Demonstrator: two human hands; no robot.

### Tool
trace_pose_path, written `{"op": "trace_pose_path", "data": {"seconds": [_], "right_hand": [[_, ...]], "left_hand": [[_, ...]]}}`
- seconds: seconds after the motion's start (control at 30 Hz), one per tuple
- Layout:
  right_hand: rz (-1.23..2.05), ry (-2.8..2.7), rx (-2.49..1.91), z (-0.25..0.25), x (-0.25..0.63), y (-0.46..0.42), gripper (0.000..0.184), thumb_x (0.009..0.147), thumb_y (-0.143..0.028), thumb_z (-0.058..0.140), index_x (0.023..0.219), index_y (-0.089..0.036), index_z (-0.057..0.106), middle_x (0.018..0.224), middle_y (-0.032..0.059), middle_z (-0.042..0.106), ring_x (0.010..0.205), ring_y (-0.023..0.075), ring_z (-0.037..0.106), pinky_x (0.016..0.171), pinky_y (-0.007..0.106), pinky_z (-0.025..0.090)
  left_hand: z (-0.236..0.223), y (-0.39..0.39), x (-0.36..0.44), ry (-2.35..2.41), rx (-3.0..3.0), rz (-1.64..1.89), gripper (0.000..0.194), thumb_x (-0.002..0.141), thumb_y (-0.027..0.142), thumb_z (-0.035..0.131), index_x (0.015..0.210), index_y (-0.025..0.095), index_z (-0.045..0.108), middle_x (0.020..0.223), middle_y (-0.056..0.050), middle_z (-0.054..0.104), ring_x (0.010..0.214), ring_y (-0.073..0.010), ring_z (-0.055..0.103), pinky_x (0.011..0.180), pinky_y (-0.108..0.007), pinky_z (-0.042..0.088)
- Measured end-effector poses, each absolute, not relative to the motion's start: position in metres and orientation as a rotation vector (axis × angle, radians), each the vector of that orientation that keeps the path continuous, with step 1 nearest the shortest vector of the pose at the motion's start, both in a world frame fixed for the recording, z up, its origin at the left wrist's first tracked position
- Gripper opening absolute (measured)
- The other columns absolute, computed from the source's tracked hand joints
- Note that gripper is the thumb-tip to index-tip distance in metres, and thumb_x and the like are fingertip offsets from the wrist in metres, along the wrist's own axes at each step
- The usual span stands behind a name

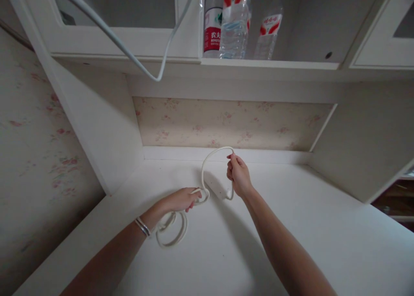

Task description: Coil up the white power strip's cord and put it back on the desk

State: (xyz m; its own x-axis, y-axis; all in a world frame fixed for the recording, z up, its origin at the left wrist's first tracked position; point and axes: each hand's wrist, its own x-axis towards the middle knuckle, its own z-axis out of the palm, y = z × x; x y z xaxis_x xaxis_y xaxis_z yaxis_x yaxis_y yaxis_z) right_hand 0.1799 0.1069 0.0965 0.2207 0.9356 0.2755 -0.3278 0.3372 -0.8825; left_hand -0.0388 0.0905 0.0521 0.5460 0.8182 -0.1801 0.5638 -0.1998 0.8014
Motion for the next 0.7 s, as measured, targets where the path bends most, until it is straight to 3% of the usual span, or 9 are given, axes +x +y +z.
{"op": "trace_pose_path", "data": {"seconds": [0.13, 0.23, 0.3, 0.37, 0.53, 0.7], "right_hand": [[1.007, -0.936, -0.877, 0.081, 0.184, 0.111, 0.036, 0.077, -0.056, 0.056, 0.081, -0.021, 0.052, 0.055, -0.0081, 0.036, 0.037, 0.0039, 0.028, 0.032, 0.018, 0.018], [0.982, -0.978, -0.941, 0.072, 0.181, 0.111, 0.038, 0.077, -0.058, 0.054, 0.081, -0.02, 0.053, 0.056, -0.0059, 0.042, 0.038, 0.0055, 0.033, 0.033, 0.02, 0.022], [0.964, -1.012, -0.966, 0.069, 0.178, 0.11, 0.04, 0.078, -0.059, 0.052, 0.082, -0.02, 0.054, 0.057, -0.0048, 0.044, 0.039, 0.0064, 0.035, 0.034, 0.02, 0.024], [0.943, -1.058, -0.985, 0.068, 0.175, 0.108, 0.04, 0.079, -0.059, 0.049, 0.084, -0.019, 0.055, 0.057, -0.0043, 0.046, 0.04, 0.007, 0.037, 0.036, 0.02, 0.026], [0.866, -1.215, -1.083, 0.06, 0.168, 0.101, 0.034, 0.082, -0.052, 0.048, 0.091, -0.02, 0.057, 0.069, -0.0009, 0.056, 0.052, 0.0099, 0.048, 0.044, 0.021, 0.036], [0.842, -1.342, -1.105, 0.044, 0.162, 0.099, 0.032, 0.081, -0.044, 0.052, 0.105, -0.023, 0.055, 0.076, -0.001, 0.061, 0.062, 0.0119, 0.054, 0.058, 0.024, 0.043]], "left_hand": [[0.087, 0.075, -0.049, 1.064, 1.749, 0.564, 0.048, 0.087, 0.052, 0.03, 0.102, 0.017, 0.058, 0.064, 0.002, 0.054, 0.044, -0.0094, 0.043, 0.048, -0.021, 0.035], [0.112, 0.066, -0.056, 1.07, 1.827, 0.764, 0.041, 0.085, 0.051, 0.04, 0.101, 0.022, 0.063, 0.095, -0.005, 0.062, 0.079, -0.0162, 0.057, 0.069, -0.024, 0.044], [0.12, 0.063, -0.059, 1.032, 1.833, 0.838, 0.037, 0.084, 0.05, 0.046, 0.103, 0.024, 0.063, 0.114, -0.006, 0.059, 0.103, -0.0206, 0.053, 0.084, -0.027, 0.041], [0.123, 0.06, -0.061, 0.922, 1.657, 0.834, 0.043, 0.085, 0.053, 0.044, 0.113, 0.024, 0.058, 0.122, -0.009, 0.056, 0.107, -0.0231, 0.054, 0.089, -0.033, 0.039], [0.127, 0.055, -0.058, 0.617, 1.113, 0.733, 0.067, 0.083, 0.067, 0.029, 0.134, 0.023, 0.032, 0.101, -0.016, 0.066, 0.078, -0.026, 0.067, 0.081, -0.043, 0.043], [0.142, 0.047, -0.05, 0.509, 1.072, 0.662, 0.074, 0.083, 0.069, 0.024, 0.136, 0.018, 0.029, 0.081, -0.014, 0.069, 0.068, -0.0299, 0.067, 0.076, -0.046, 0.044]]}}
